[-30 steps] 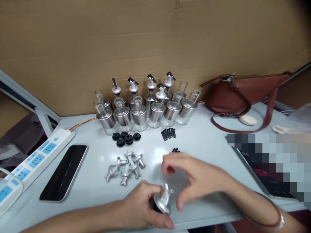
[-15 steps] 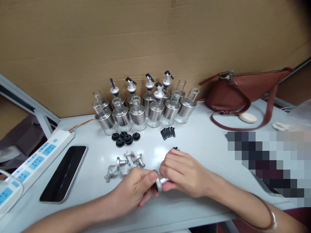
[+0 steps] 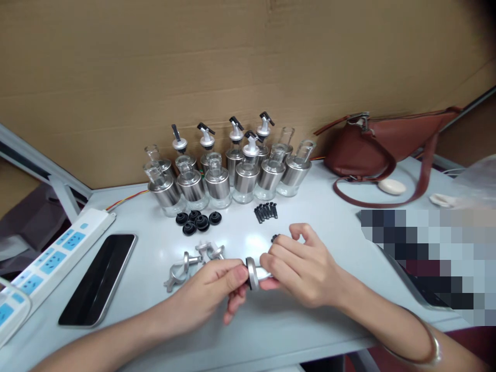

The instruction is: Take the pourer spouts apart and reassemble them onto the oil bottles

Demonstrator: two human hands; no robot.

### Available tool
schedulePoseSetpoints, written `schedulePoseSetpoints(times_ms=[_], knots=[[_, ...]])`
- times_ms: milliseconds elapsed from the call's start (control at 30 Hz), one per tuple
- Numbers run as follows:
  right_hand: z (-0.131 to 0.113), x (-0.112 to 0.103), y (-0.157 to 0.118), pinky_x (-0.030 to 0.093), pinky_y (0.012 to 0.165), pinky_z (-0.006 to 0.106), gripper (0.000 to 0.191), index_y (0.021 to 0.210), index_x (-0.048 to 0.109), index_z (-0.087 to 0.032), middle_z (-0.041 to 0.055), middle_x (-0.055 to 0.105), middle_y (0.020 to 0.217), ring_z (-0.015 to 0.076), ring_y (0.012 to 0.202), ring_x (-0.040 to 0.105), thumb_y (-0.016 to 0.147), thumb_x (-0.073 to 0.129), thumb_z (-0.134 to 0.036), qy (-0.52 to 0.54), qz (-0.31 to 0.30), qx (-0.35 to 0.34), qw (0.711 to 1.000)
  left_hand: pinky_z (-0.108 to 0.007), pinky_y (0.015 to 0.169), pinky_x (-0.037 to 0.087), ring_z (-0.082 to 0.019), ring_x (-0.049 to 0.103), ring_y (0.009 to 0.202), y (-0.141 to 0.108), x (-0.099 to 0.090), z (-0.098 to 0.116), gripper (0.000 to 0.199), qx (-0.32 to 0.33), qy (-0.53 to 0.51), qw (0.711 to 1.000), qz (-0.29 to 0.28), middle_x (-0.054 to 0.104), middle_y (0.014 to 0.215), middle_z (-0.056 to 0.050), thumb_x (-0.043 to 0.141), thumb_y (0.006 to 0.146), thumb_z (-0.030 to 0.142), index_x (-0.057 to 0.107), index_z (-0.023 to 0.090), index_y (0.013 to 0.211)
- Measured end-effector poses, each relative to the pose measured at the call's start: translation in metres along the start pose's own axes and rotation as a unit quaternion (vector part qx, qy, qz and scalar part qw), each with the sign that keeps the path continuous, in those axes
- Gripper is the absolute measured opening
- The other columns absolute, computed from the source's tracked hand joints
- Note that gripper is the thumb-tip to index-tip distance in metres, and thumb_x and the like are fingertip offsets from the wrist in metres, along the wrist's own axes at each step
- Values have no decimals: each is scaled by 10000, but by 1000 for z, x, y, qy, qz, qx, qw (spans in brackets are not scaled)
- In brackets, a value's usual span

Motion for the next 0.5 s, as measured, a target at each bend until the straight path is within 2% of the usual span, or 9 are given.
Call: schedulePoseSetpoints(times_ms=[133, 200, 233, 267, 300, 367, 400, 433, 500], knots=[[-5, -5, 0, 256, 632, 324, 564, 624, 559, -161, -19, 475, 496, 132, 527, 329, 1060, 230, -301, -6, 18, 11, 1000, -214, 496, 328, -89, 382, 485, -9, 5, 8, 514, 11, 50, 999, -7, 423, 566, 58, 414, 907, 647, 473, 179, 701], [-6, -8, 0, 256, 628, 325, 578, 600, 548, -158, -19, 461, 475, 129, 515, 311, 1059, 230, -308, -3, 28, 15, 999, -216, 502, 331, -99, 409, 510, -12, 4, 20, 520, 51, 158, 986, 6, 430, 568, 50, 348, 950, 613, 445, 187, 670], [-6, -9, 0, 255, 625, 325, 582, 595, 546, -156, -19, 459, 467, 128, 511, 306, 1058, 231, -312, 2, 32, 16, 999, -221, 511, 339, -106, 429, 525, -14, 3, 30, 529, 98, 236, 967, 23, 448, 573, 42, 304, 971, 595, 444, 187, 664], [-6, -10, 0, 257, 624, 324, 584, 589, 544, -154, -18, 459, 462, 126, 507, 304, 1057, 233, -313, 8, 35, 18, 999, -229, 531, 357, -113, 452, 541, -17, 3, 44, 533, 161, 323, 932, 46, 477, 584, 32, 265, 990, 568, 456, 186, 671], [-6, -11, 0, 261, 623, 323, 586, 584, 542, -153, -18, 460, 460, 125, 504, 304, 1057, 234, -313, 14, 36, 19, 999, -242, 567, 383, -120, 476, 557, -22, 5, 57, 532, 232, 408, 880, 70, 514, 604, 21, 235, 1007, 535, 479, 181, 693], [-7, -12, 0, 265, 620, 320, 592, 573, 536, -154, -18, 458, 456, 122, 496, 304, 1057, 231, -307, 25, 38, 14, 999, -285, 700, 431, -123, 511, 576, -35, 15, 76, 509, 355, 543, 753, 108, 584, 655, 3, 208, 1033, 457, 527, 167, 762], [-8, -13, 0, 268, 619, 319, 593, 566, 531, -154, -18, 457, 454, 122, 493, 304, 1057, 232, -301, 31, 40, 12, 999, -312, 781, 432, -119, 521, 577, -40, 20, 81, 493, 396, 586, 697, 117, 608, 669, 2, 206, 1043, 416, 542, 160, 788], [-10, -14, 0, 271, 616, 318, 592, 559, 525, -156, -18, 453, 449, 122, 490, 303, 1056, 234, -294, 36, 43, 9, 998, -335, 847, 418, -115, 530, 573, -44, 24, 83, 480, 421, 617, 653, 122, 623, 672, 6, 206, 1050, 381, 550, 156, 801], [-11, -14, 0, 278, 608, 317, 584, 558, 518, -156, -18, 455, 445, 122, 487, 303, 1054, 242, -291, 53, 46, 8, 997, -360, 916, 388, -110, 551, 573, -49, 27, 87, 462, 447, 651, 602, 123, 638, 663, 16, 210, 1059, 327, 558, 154, 809]])
Point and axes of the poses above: each hand's wrist, its own y-axis towards the middle knuckle, its own x-axis out of the palm, z = x × y, the point moved 9 cm from there along y, towards the middle knuckle
